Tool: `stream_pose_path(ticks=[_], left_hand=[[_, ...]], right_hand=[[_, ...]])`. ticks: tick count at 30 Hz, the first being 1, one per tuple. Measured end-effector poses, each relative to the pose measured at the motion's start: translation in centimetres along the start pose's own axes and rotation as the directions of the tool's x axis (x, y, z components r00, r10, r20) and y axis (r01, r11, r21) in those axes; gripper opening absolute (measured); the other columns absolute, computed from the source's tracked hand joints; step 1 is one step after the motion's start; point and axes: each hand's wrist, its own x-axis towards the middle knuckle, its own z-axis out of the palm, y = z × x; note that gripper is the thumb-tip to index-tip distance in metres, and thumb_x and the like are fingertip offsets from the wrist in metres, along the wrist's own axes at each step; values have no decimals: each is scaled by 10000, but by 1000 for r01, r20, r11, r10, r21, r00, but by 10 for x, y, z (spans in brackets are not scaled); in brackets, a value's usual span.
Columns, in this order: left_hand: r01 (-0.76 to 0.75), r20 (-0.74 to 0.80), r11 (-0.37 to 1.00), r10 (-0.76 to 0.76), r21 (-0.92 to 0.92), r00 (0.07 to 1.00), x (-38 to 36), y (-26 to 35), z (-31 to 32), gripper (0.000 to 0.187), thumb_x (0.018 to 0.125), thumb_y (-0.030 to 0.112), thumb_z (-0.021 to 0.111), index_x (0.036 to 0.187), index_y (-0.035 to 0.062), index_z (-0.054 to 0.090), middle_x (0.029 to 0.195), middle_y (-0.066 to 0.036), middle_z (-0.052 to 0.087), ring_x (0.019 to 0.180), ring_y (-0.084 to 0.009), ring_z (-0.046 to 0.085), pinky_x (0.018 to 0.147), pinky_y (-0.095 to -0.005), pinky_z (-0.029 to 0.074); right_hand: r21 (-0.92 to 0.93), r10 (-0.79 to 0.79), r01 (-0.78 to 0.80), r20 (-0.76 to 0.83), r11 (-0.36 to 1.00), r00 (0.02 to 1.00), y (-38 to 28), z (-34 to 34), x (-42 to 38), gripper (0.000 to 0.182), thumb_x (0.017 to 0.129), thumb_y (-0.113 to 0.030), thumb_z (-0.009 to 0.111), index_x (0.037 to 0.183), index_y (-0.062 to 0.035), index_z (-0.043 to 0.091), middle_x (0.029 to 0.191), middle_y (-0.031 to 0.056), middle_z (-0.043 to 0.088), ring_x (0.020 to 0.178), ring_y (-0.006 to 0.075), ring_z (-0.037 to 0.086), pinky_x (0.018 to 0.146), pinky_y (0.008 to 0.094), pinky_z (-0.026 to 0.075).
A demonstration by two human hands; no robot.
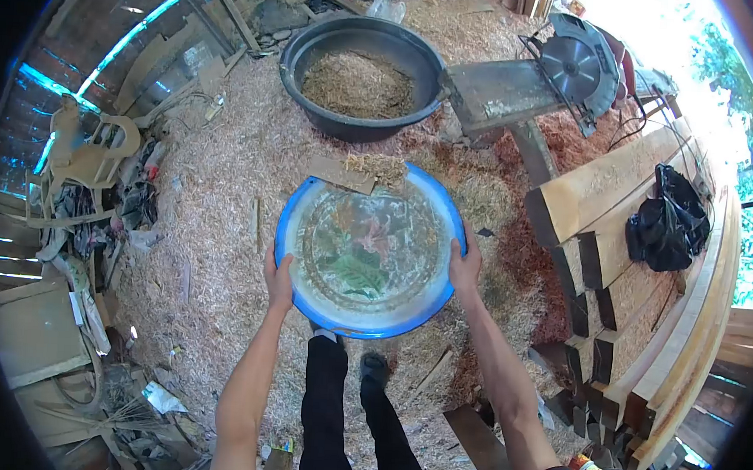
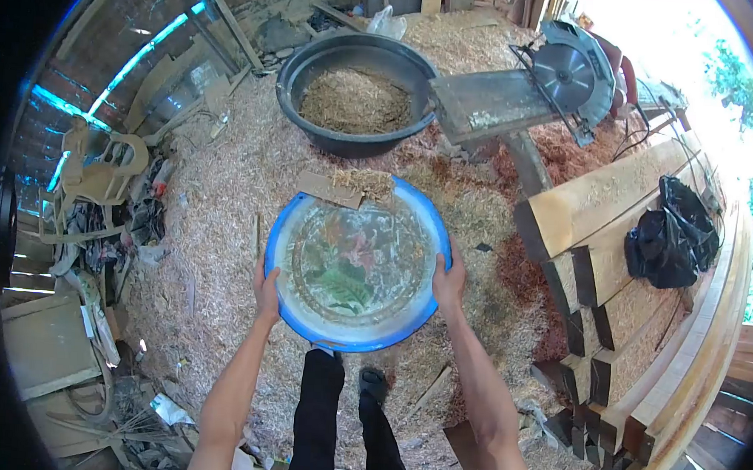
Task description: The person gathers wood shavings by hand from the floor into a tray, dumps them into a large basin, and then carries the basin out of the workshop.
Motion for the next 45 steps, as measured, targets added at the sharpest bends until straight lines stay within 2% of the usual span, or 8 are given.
stream_pose_path(ticks=[6, 16, 19, 23, 26, 35, 39, 45], left_hand=[[-121, 112, 991, 127, -60, 986, 99, 51, -3, 473, 897, 101, 525, 1346, -26, 455, 1299, -125, 519, 1183, -210, 495, 1020, -322, 362], [44, 134, 996, -55, 78, 990, 257, 180, 29, 451, 837, 192, 582, 1217, -47, 537, 1172, -140, 593, 1057, -208, 558, 913, -326, 422], [74, 247, 955, -148, 287, 958, 288, 189, 26, 454, 814, 254, 608, 1123, -77, 580, 1104, -162, 621, 1007, -229, 586, 873, -338, 442], [68, 235, 968, -126, 240, 964, 320, 141, 13, 381, 819, 262, 605, 1031, -55, 611, 941, -142, 653, 860, -239, 617, 790, -349, 470], [160, 193, 973, -191, 165, 962, 266, 174, 21, 364, 830, 259, 599, 1026, -48, 617, 945, -124, 652, 855, -211, 615, 771, -331, 471], [205, 263, 968, -237, 144, 935, 229, 185, 29, 348, 864, 262, 569, 968, -61, 647, 884, -99, 671, 750, -173, 631, 692, -315, 489], [147, 331, 983, -174, 106, 928, 170, 166, 27, 329, 878, 250, 563, 977, -51, 654, 891, -99, 676, 786, -173, 638, 714, -311, 495], [249, 204, 955, -280, 163, 938, 8, 71, 6, 454, 878, 171, 588, 1294, 2, 515, 1177, -127, 609, 1044, -224, 591, 901, -335, 466]], right_hand=[[-53, -2, 2, 17, 999, 1000, -78, 39, 61, 472, 939, -66, 479, 1397, 29, 413, 1303, 226, 554, 1192, 314, 551, 1003, 376, 409], [-219, 144, -139, 7, 966, 990, -164, 90, 192, 480, 843, -77, 491, 1311, 30, 516, 1221, 261, 592, 1148, 354, 575, 983, 390, 426], [-258, 242, -226, 34, 939, 970, -174, 92, 201, 494, 787, -74, 495, 1270, 10, 561, 1134, 283, 627, 1094, 399, 599, 954, 425, 449], [-296, 342, -302, 93, 906, 935, -145, 93, 210, 483, 768, -83, 502, 1234, 10, 587, 1120, 289, 629, 1090, 398, 603, 951, 432, 447], [-336, 232, -208, 33, 919, 972, -146, 94, 190, 457, 762, -68, 481, 1185, 54, 607, 1034, 255, 670, 970, 331, 662, 851, 378, 492], [-291, 317, -290, 51, 912, 947, -176, 57, 162, 371, 743, -28, 492, 1068, 22, 664, 991, 278, 666, 990, 395, 641, 858, 427, 484], [-230, 297, -276, 63, 933, 953, -100, 31, 120, 411, 743, -14, 489, 1123, 14, 642, 1010, 277, 660, 994, 396, 637, 859, 435, 485], [-240, 316, -309, -12, 920, 949, -44, -37, -61, 515, 832, -24, 463, 1346, -6, 453, 1178, 301, 588, 1095, 433, 574, 964, 468, 431]])
